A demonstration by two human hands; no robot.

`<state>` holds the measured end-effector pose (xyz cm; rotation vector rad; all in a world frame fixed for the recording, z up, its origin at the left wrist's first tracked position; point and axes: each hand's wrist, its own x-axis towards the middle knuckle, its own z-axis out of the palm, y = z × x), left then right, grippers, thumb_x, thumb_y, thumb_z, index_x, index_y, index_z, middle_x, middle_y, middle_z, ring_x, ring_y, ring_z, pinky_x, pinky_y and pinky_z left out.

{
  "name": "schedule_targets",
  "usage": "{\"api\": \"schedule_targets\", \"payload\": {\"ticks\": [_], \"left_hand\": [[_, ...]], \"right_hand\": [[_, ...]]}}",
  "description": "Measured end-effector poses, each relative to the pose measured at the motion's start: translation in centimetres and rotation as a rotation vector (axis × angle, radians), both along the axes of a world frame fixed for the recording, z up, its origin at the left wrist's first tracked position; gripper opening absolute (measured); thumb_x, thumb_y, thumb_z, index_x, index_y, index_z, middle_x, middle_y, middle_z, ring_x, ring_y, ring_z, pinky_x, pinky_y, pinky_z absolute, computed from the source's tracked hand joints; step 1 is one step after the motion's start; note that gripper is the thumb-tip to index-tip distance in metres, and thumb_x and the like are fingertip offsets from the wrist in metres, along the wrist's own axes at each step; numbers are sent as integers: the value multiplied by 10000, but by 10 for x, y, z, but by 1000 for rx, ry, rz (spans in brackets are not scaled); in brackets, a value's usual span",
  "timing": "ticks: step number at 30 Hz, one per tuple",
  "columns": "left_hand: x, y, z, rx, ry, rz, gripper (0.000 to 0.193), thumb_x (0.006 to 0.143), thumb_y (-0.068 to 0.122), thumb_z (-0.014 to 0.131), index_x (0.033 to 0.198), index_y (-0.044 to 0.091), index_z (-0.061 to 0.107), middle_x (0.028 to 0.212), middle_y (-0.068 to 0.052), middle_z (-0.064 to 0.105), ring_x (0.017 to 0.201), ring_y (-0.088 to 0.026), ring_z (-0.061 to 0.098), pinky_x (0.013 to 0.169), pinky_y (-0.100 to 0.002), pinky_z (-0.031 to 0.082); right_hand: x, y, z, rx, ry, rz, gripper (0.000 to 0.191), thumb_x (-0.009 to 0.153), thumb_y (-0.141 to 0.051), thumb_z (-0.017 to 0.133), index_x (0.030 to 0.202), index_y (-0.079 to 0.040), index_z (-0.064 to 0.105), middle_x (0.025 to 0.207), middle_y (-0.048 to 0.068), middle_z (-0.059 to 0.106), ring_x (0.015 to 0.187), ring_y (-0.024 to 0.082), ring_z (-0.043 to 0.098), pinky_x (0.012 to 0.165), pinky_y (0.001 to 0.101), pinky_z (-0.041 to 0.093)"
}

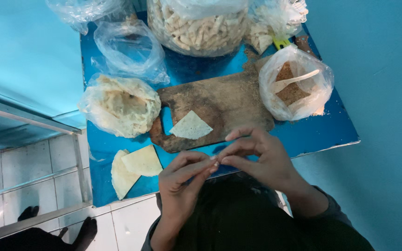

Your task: The person sits at a small blue table and folds triangular dough wrappers by hand, adding a spoonful of brown filling from a plastic bag onto each wrapper, folding the dough over the filling, and setting the folded pieces aside on the table. They repeat this cycle with wrappers taken from a pile and place finished pieces near a bag of puffed snacks.

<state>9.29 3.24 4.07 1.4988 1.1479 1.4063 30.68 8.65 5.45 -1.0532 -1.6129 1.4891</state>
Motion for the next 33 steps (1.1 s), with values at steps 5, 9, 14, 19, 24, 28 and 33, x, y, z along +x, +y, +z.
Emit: {"api": "schedule_targets", "payload": {"ticks": [5,9,14,19,24,28,33], "left_hand": [[-2,-2,1,-71,-87,-96,285,816,-63,802,1071,63,810,994,-82,745,901,-145,716,756,-245,582],[-1,-3,1,-8,-64,-96,285,822,-55,815,1081,64,805,986,-77,742,893,-138,710,754,-238,571],[4,-5,-2,12,2,-22,272,851,-53,788,1093,69,795,1012,-76,739,900,-132,728,755,-235,585],[4,4,-12,33,90,47,295,838,-63,794,1108,54,788,1042,-87,751,957,-148,738,808,-243,581],[6,13,-29,-222,-454,-36,538,849,-78,750,1363,30,638,1061,-101,753,994,-145,727,902,-259,594],[1,14,-37,-276,-502,-114,493,885,-89,750,1365,-54,648,1082,-138,747,993,-173,721,894,-299,590],[-7,25,-33,-352,-611,-227,591,845,-19,745,1412,34,588,1069,-126,744,911,-172,721,858,-315,592]], "right_hand": [[7,11,-2,-138,135,87,515,832,-14,800,1229,-69,478,932,135,804,883,175,782,799,307,626],[6,11,-3,-138,157,117,529,817,11,807,1221,-82,479,951,130,785,857,177,766,762,309,615],[-3,-4,-10,63,65,8,462,854,6,794,1180,-80,479,990,99,752,933,156,765,814,308,644],[-9,5,-21,152,2,-28,420,893,-15,774,1209,-72,504,1011,111,771,964,153,769,826,312,640],[4,16,-15,69,92,-62,413,971,-39,677,1364,-76,558,1172,151,797,1070,200,777,858,330,654],[-6,8,-6,414,-5,114,572,893,-14,758,1411,-86,527,1320,150,698,1183,225,725,876,318,659],[-21,19,5,331,-10,105,453,908,-57,789,1315,-92,593,1184,74,757,1127,183,762,869,307,652]]}}
